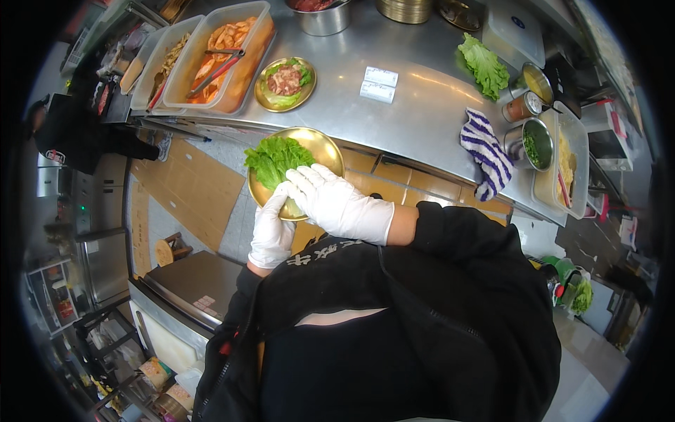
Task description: The person assembles several small plates by placing lettuce, raw meat, and shrimp on them, then adds seasoning. The person retrieves items from a refrigerator and arranges them on the plates before moving the finished plates to a shelf.
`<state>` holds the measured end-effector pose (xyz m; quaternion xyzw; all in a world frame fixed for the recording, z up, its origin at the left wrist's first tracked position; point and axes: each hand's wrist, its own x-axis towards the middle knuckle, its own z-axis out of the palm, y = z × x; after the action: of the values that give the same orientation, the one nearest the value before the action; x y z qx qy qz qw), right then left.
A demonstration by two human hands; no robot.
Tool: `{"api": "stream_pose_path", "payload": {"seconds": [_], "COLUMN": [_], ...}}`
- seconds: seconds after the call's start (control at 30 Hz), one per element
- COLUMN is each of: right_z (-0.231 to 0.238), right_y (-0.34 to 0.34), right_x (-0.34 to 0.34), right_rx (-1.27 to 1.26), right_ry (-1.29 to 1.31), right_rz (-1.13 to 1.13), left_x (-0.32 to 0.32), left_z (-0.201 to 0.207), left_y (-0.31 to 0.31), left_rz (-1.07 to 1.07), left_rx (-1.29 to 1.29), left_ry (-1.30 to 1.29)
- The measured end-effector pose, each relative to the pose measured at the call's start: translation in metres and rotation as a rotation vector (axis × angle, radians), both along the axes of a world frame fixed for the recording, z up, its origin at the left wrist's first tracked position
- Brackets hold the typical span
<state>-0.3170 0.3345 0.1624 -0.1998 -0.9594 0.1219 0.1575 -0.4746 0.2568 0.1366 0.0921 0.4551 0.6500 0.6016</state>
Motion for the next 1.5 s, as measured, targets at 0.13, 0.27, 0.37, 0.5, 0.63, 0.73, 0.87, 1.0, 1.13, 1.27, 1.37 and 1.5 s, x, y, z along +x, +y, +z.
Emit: {"api": "stream_pose_path", "payload": {"seconds": [0.13,0.27,0.37,0.5,0.63,0.73,0.87,1.0,1.13,1.27,1.37,1.5], "right_z": [-0.020,-0.019,-0.021,-0.032,-0.040,-0.044,-0.072,-0.137,-0.202,-0.242,-0.262,-0.288], "right_y": [-0.029,-0.051,-0.059,-0.062,-0.045,-0.020,0.017,0.052,0.075,0.070,0.081,0.082], "right_x": [-0.012,-0.022,-0.029,-0.032,-0.036,-0.030,0.006,0.035,0.041,0.020,0.009,0.004], "right_rx": [0.170,0.152,0.175,0.083,-0.185,-0.231,-0.285,-1.044,-2.016,-2.236,-2.135,-2.043], "right_ry": [-0.013,0.096,0.144,0.239,0.140,-0.143,0.323,0.504,0.694,1.158,1.428,1.542], "right_rz": [0.111,0.133,0.142,0.099,0.220,0.319,0.185,-0.337,-0.791,-0.898,-1.091,-1.063], "left_x": [-0.031,-0.046,-0.049,-0.058,-0.064,-0.060,-0.063,-0.073,-0.071,-0.060,-0.055,-0.065], "left_z": [0.001,0.005,0.000,-0.018,-0.041,-0.056,-0.058,-0.046,-0.035,-0.024,-0.015,-0.009], "left_y": [-0.032,-0.049,-0.053,-0.066,-0.073,-0.067,-0.062,-0.068,-0.080,-0.084,-0.084,-0.094], "left_rz": [-0.066,-0.043,-0.012,-0.018,-0.128,-0.068,0.161,0.288,0.344,0.416,0.298,0.301], "left_rx": [-0.091,-0.072,-0.102,-0.169,-0.050,-0.179,-0.109,-0.023,0.143,0.056,0.169,0.123], "left_ry": [-0.241,-0.210,-0.151,-0.160,-0.164,-0.163,-0.201,-0.174,-0.202,-0.227,-0.217,-0.128]}}
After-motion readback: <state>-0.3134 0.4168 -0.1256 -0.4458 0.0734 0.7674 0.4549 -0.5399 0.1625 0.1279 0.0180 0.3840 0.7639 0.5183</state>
